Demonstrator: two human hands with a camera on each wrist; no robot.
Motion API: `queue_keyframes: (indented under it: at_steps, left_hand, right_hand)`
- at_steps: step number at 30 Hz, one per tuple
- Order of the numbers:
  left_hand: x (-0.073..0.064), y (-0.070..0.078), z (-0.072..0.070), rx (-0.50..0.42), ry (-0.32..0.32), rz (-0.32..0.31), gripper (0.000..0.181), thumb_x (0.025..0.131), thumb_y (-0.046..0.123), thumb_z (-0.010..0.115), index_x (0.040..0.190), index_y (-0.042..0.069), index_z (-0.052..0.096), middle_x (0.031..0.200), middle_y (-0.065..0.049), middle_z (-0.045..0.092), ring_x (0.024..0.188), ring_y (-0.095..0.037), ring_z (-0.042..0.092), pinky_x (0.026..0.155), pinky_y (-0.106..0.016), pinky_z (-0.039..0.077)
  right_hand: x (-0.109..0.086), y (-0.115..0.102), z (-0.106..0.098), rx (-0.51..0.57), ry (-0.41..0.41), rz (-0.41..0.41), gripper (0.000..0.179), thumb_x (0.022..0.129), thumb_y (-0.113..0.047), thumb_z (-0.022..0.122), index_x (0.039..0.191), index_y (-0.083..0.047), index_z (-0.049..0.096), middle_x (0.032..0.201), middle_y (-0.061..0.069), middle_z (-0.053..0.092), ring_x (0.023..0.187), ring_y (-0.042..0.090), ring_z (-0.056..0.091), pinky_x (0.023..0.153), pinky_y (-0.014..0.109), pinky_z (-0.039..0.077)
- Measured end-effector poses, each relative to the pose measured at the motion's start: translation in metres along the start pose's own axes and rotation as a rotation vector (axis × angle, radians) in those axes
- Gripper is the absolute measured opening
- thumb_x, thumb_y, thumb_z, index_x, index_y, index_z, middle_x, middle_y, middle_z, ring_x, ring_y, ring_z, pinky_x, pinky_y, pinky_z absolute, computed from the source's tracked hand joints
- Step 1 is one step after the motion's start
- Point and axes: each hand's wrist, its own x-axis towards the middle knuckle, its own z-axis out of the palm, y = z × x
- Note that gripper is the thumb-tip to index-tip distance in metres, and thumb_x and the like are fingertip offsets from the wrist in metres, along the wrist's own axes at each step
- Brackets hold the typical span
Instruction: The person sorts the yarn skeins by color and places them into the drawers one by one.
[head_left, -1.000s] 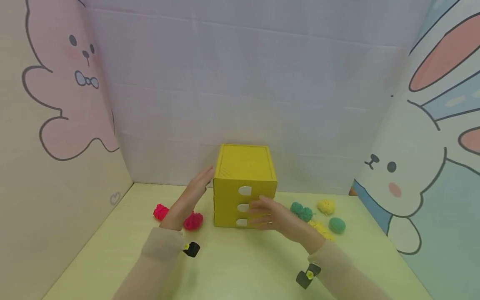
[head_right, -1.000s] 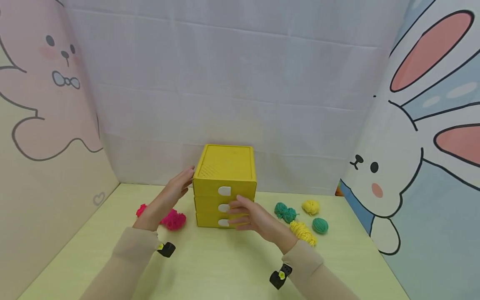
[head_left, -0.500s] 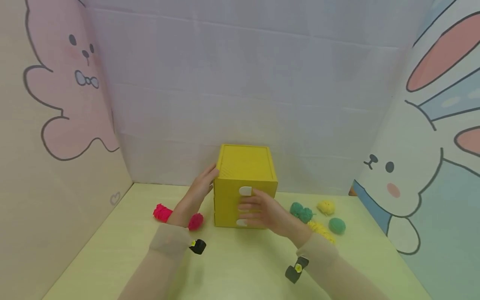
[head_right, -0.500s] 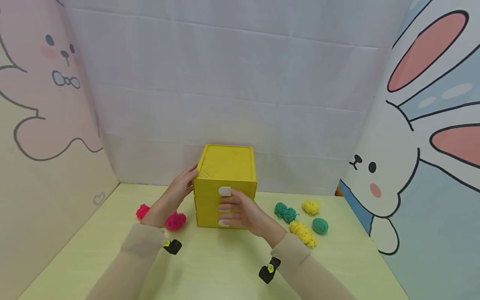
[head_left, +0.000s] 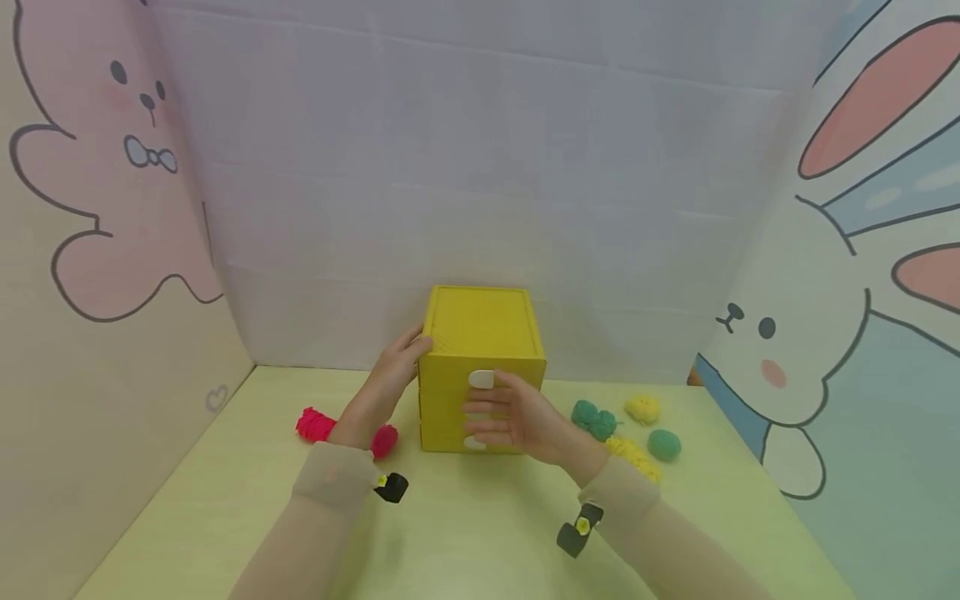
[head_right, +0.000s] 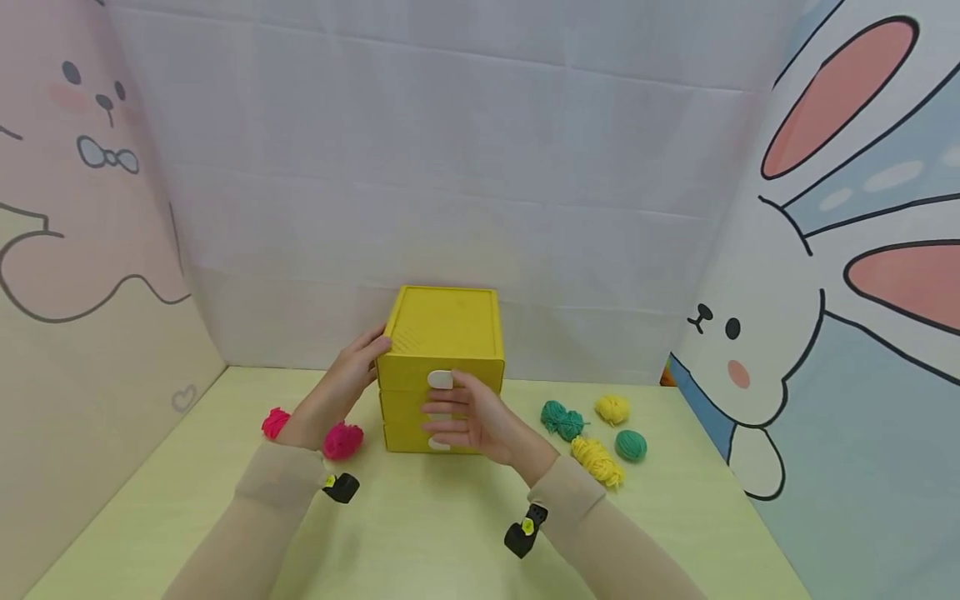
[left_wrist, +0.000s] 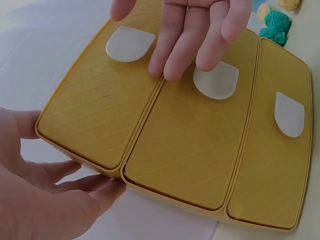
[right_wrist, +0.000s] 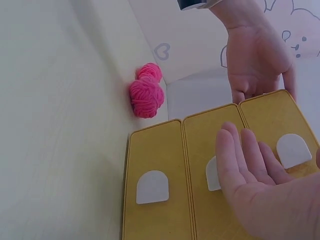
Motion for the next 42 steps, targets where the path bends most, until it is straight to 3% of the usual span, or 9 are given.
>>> queue_keyframes:
  at_steps: [8, 17, 26, 42]
  left_hand:
    - [0.002, -0.003, 0.002, -0.012, -0.031, 0.01, 0.064, 0.113, 0.04, 0.046, 0.17, 0.019, 0.026, 0.169, -0.011, 0.035, 0.157, -0.033, 0.032, 0.131, -0.058, 0.021]
    - [0.002, -0.001, 0.002, 0.004, -0.043, 0.014, 0.063, 0.114, 0.038, 0.044, 0.171, 0.019, 0.024, 0.17, -0.012, 0.034, 0.158, -0.034, 0.03, 0.131, -0.057, 0.023]
    - [0.005, -0.003, 0.003, 0.003, -0.04, 0.023, 0.063, 0.115, 0.037, 0.044, 0.171, 0.017, 0.023, 0.171, -0.012, 0.032, 0.158, -0.035, 0.03, 0.13, -0.058, 0.023]
    - [0.007, -0.004, 0.002, -0.015, -0.062, 0.046, 0.064, 0.115, 0.035, 0.043, 0.171, 0.012, 0.021, 0.17, -0.015, 0.033, 0.157, -0.035, 0.031, 0.131, -0.058, 0.022]
  right_hand:
    - [-0.001, -0.002, 0.001, 0.029, 0.023, 0.008, 0.076, 0.112, -0.058, 0.036, 0.16, 0.0, 0.042, 0.163, 0.021, 0.046, 0.145, 0.045, 0.05, 0.102, 0.036, 0.06]
    - [0.003, -0.004, 0.0, 0.11, 0.051, 0.039, 0.08, 0.109, -0.062, 0.043, 0.159, 0.0, 0.042, 0.164, 0.02, 0.045, 0.148, 0.043, 0.047, 0.108, 0.039, 0.056]
    - [0.004, -0.003, 0.002, 0.147, 0.124, 0.041, 0.072, 0.109, -0.056, 0.049, 0.155, 0.0, 0.05, 0.159, 0.018, 0.051, 0.141, 0.038, 0.056, 0.108, 0.039, 0.057]
    - [0.012, 0.006, -0.004, 0.072, 0.117, -0.041, 0.076, 0.11, -0.056, 0.047, 0.153, 0.006, 0.049, 0.157, 0.023, 0.052, 0.144, 0.038, 0.054, 0.115, 0.039, 0.05]
